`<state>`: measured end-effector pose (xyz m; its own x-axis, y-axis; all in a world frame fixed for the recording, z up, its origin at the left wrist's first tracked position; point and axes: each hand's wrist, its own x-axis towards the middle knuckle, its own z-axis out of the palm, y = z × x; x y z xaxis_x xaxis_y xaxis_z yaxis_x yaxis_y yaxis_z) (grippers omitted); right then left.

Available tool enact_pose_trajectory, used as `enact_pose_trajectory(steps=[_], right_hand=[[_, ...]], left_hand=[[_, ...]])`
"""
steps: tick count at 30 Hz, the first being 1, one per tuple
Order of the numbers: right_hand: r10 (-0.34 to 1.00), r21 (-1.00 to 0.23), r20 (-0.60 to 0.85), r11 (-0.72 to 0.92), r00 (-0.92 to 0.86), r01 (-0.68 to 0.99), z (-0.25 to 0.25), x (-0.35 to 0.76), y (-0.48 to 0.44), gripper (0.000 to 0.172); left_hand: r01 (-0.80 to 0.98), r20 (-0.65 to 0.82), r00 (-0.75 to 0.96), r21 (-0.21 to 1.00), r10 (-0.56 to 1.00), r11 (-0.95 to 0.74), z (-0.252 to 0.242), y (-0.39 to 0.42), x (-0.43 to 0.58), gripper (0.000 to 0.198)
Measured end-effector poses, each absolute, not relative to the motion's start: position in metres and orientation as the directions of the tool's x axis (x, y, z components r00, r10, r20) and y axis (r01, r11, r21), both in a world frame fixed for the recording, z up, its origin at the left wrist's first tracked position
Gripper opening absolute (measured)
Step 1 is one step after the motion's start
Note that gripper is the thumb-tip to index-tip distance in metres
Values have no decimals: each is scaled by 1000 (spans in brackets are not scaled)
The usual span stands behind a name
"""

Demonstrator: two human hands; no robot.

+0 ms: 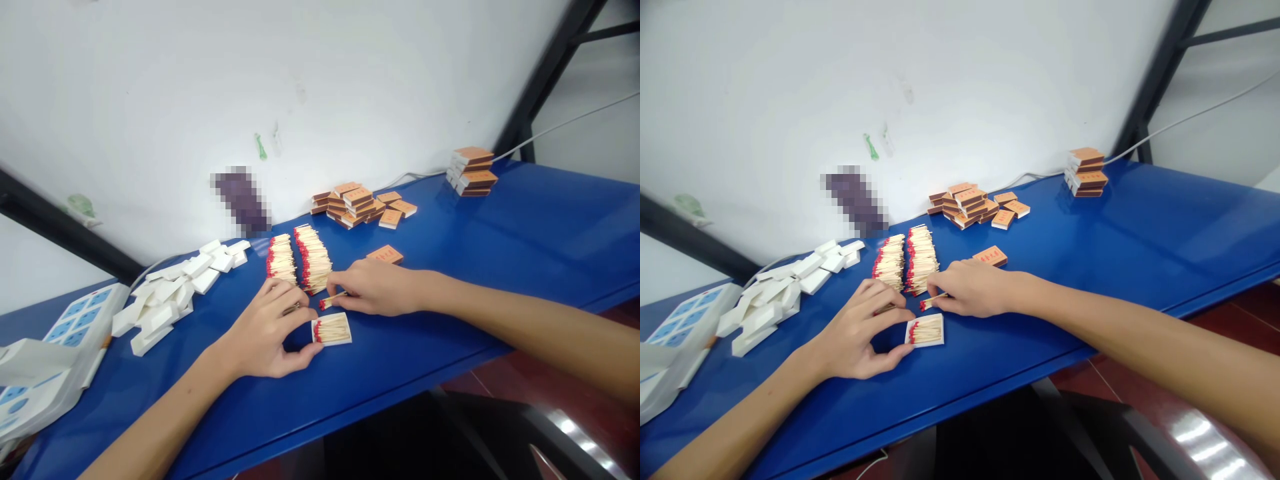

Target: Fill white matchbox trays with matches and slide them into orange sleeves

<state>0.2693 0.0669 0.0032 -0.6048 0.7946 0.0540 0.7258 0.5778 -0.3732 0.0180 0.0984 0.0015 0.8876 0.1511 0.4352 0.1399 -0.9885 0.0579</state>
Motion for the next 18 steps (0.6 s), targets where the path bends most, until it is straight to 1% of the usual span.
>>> enact_pose_trajectory(steps=[14, 18], right_hand=[[799, -353, 70, 580, -597, 734, 3, 269, 70, 13], [796, -386, 75, 579, -601, 718, 3, 269, 70, 11]], left_hand=[[162, 423, 891, 34, 161, -986, -1, 101, 18, 21], [172, 421, 891, 33, 170, -985, 0, 101, 18, 21]])
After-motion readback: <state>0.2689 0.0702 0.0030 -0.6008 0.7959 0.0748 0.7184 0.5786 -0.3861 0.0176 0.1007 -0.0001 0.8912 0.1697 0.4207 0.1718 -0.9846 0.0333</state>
